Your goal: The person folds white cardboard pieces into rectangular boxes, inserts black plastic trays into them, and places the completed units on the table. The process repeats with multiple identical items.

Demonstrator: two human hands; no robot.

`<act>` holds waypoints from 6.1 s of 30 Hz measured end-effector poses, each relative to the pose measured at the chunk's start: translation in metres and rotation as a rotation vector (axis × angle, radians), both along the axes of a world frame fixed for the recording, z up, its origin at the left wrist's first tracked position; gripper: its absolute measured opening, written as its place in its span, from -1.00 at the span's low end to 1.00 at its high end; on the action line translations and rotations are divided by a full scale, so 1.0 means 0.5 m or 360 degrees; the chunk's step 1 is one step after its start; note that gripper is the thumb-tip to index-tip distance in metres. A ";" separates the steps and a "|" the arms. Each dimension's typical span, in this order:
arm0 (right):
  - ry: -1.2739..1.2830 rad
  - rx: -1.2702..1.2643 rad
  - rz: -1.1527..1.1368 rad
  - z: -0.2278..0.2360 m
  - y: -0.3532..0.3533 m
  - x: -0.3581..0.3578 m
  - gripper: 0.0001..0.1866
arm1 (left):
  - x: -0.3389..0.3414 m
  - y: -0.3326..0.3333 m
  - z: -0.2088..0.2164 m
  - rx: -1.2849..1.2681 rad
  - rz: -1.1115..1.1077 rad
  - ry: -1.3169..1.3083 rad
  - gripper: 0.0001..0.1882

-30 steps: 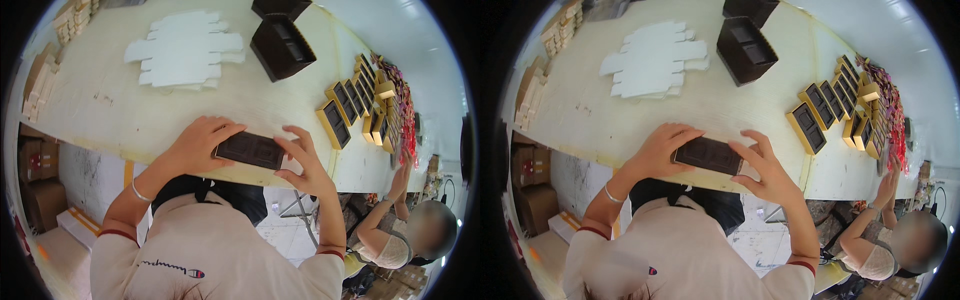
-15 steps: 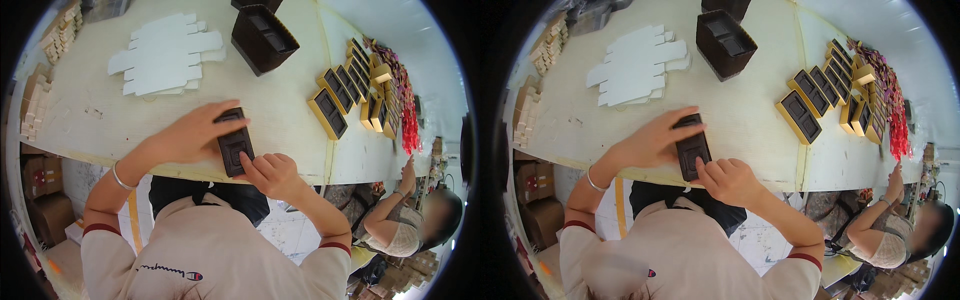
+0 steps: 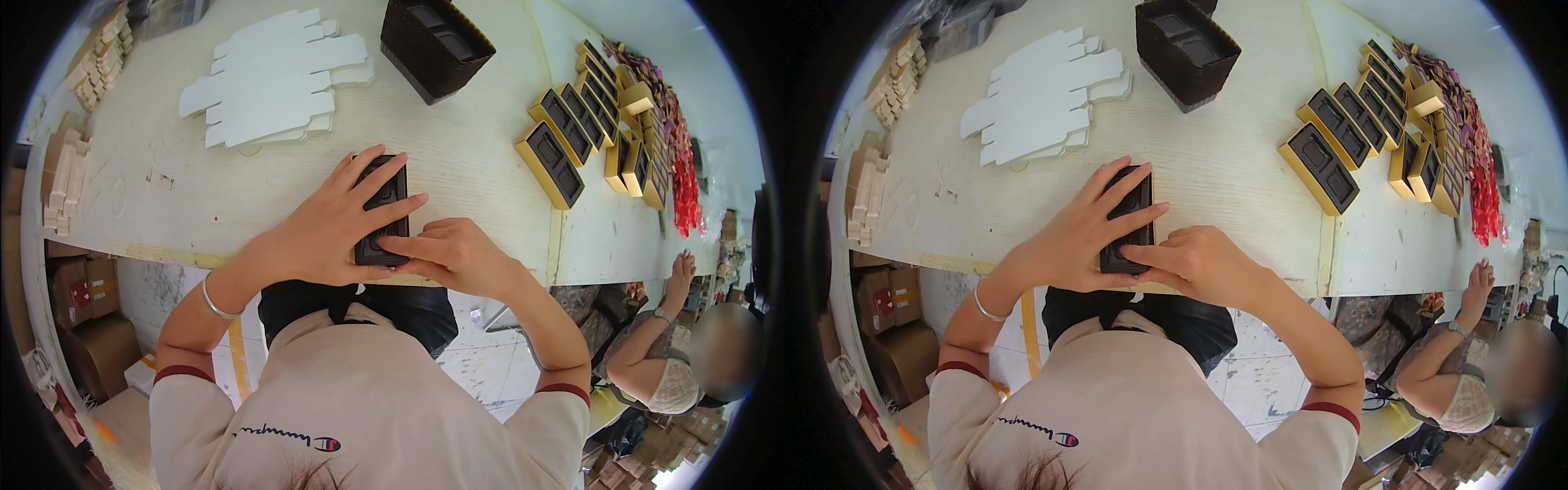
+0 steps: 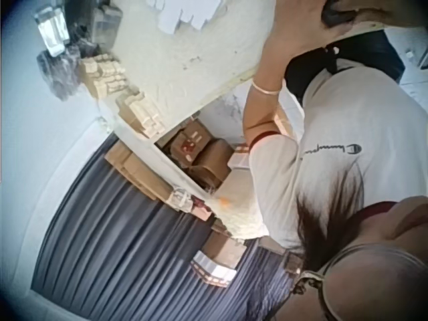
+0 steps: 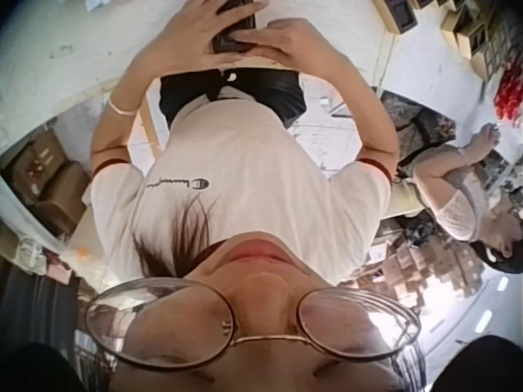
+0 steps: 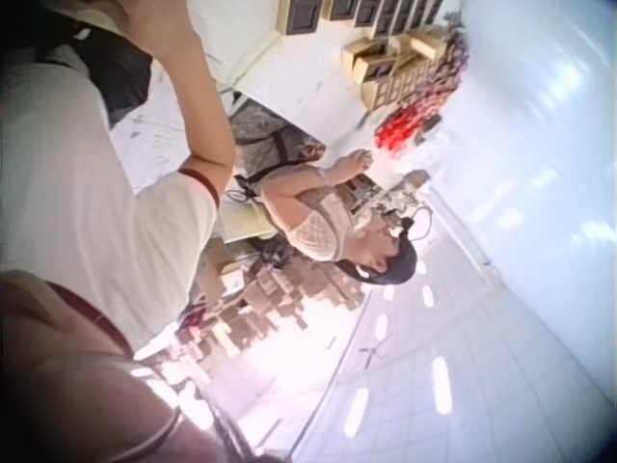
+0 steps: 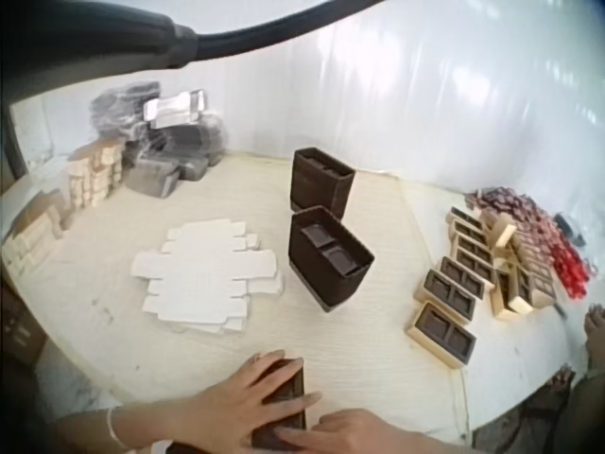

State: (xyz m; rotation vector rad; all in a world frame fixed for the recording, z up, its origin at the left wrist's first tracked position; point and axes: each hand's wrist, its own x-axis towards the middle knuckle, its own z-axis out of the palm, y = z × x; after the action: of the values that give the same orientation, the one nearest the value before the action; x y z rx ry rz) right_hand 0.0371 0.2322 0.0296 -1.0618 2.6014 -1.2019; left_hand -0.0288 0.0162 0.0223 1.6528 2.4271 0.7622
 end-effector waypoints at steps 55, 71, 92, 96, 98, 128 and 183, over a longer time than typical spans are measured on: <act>0.0797 0.0347 -0.0465 -0.055 -0.187 -0.278 -0.35 | 0.075 -0.123 0.287 0.1257 -0.1588 -0.1465 -0.57; 0.0742 0.0347 -0.0465 -0.083 -0.233 -0.305 -0.60 | 0.084 -0.221 0.111 0.1692 -0.0248 -0.1859 -0.50; 0.1485 0.0226 -0.0401 0.024 -0.227 -0.274 -0.86 | 0.094 -0.201 0.091 0.1609 0.0752 -0.0214 -0.61; 0.1693 0.0404 -0.0170 0.115 -0.162 -0.043 -0.82 | 0.147 -0.174 0.124 0.0541 0.0947 0.0828 -0.56; 0.1346 0.0389 -0.0052 0.087 -0.121 0.050 -0.81 | 0.156 -0.151 0.117 0.0177 0.0812 0.0431 -0.60; -0.0177 0.0104 -0.0974 -0.028 -0.081 0.118 -0.79 | 0.132 -0.028 0.015 0.0170 0.0726 0.0316 -0.72; 0.0682 0.0827 -0.0322 0.012 -0.018 0.031 -0.92 | 0.037 0.014 -0.021 0.0075 0.0316 -0.0297 -0.61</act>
State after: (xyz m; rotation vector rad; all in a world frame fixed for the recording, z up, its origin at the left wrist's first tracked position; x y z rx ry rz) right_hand 0.0526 0.2230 0.0359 -1.0443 3.1387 -0.2795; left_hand -0.0101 0.0234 0.0118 1.3013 2.4805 0.9608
